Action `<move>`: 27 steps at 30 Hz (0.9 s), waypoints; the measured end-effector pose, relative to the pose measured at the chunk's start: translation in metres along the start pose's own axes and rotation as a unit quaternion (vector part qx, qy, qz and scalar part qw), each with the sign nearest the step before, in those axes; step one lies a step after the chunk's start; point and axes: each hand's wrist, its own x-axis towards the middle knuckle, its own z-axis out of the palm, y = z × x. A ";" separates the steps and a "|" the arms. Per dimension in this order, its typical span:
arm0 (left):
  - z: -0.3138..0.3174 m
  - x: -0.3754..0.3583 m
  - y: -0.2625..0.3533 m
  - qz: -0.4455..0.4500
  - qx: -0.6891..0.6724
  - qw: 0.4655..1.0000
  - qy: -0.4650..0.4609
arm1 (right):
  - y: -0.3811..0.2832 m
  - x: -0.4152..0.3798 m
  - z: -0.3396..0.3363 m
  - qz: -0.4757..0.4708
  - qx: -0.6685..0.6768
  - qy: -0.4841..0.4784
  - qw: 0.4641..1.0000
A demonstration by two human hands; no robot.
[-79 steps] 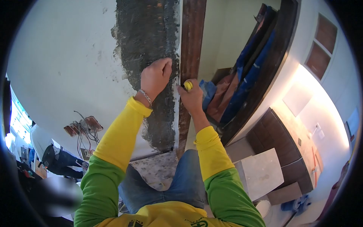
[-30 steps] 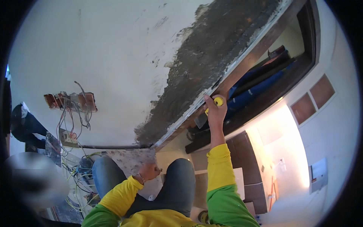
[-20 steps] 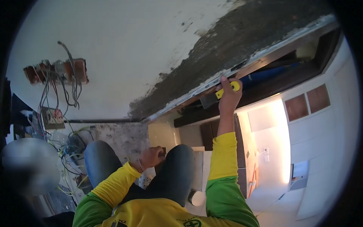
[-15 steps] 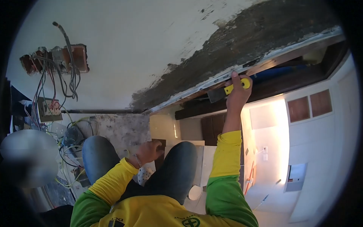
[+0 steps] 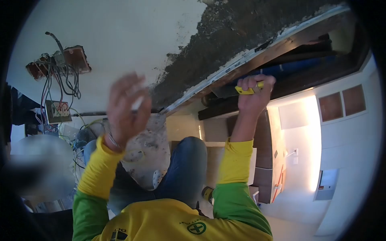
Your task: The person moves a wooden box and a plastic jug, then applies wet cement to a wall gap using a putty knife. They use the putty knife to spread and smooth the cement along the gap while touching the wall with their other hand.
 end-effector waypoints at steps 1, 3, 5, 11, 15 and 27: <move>-0.002 0.039 0.002 0.074 0.024 0.996 0.043 | 0.004 -0.006 0.009 0.002 0.006 0.004 1.000; 0.000 0.109 0.012 0.196 0.074 0.969 0.130 | 0.009 -0.011 0.016 -0.039 0.101 -0.087 0.990; 0.021 0.151 -0.007 0.212 0.109 0.958 0.157 | 0.005 0.002 0.013 -0.044 0.098 -0.108 0.988; 0.049 0.173 -0.009 0.171 0.409 0.884 0.149 | -0.022 0.028 0.025 -0.183 0.197 -0.293 0.917; 0.043 0.174 -0.009 0.201 0.467 0.852 0.127 | 0.053 0.015 0.020 -0.045 0.125 -0.088 0.987; 0.043 0.183 -0.029 0.310 0.507 0.789 0.156 | 0.058 0.005 -0.010 -0.144 0.169 -0.174 0.959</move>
